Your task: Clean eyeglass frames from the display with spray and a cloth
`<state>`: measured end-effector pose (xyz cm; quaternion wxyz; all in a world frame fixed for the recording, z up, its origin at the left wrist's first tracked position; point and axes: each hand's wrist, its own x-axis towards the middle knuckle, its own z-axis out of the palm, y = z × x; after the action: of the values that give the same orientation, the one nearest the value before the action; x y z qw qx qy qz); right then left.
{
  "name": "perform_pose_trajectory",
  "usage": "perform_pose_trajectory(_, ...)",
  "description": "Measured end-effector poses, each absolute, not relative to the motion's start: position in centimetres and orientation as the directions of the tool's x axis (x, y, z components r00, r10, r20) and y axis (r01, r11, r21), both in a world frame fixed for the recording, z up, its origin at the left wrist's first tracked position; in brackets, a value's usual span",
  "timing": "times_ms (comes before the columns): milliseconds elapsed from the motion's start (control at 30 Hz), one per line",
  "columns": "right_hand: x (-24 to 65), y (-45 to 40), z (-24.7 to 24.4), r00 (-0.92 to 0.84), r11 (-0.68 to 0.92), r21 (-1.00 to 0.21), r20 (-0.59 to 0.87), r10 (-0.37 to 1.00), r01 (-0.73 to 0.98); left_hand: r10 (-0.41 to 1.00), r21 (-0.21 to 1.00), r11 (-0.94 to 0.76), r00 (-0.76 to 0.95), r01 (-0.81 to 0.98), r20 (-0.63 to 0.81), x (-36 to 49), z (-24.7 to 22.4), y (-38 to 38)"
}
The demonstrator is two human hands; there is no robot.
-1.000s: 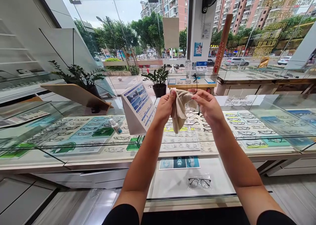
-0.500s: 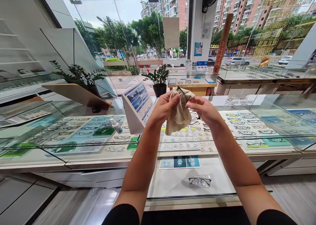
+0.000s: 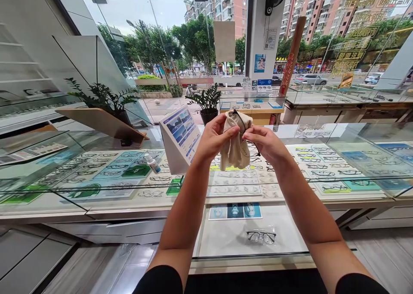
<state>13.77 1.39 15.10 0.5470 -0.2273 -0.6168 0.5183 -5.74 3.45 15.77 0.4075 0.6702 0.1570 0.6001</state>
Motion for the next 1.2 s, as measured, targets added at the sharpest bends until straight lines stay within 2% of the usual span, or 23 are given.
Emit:
perform_pose_trajectory(200,13.7,1.5,15.0,-0.277,0.348,-0.886,0.432,0.858,-0.305,0.724,0.773,-0.576,0.273,-0.264,0.633,-5.9,15.8,3.2)
perform_pose_trajectory(400,13.5,1.5,14.8,-0.326,0.270,-0.897,0.386,0.863,-0.349,0.737,0.782,-0.550,0.270,-0.293,0.619,-5.4,15.7,3.1)
perform_pose_trajectory(567,13.4,1.0,14.9,-0.384,0.278,-0.901,0.398,0.833,-0.332,0.714,0.717,-0.633,0.138,-0.293,0.686,-4.0,15.2,3.1)
perform_pose_trajectory(867,13.1,1.1,14.6,-0.459,0.278,-0.916,0.388,0.799,-0.289,0.661,0.640,-0.744,-0.078,-0.191,0.746,-2.7,15.0,2.8)
perform_pose_trajectory(933,13.2,1.1,14.6,-0.446,0.274,-0.914,0.388,0.806,-0.300,0.675,0.657,-0.725,-0.027,-0.205,0.737,-3.5,15.0,3.2)
perform_pose_trajectory(1100,14.1,1.1,14.9,-0.391,0.301,-0.907,0.402,0.828,-0.294,0.689,0.734,-0.645,0.255,-0.210,0.679,-6.1,15.6,3.7)
perform_pose_trajectory(1200,14.3,1.1,15.0,-0.384,0.297,-0.904,0.404,0.830,-0.309,0.680,0.765,-0.601,0.356,-0.230,0.641,-6.8,15.9,3.4)
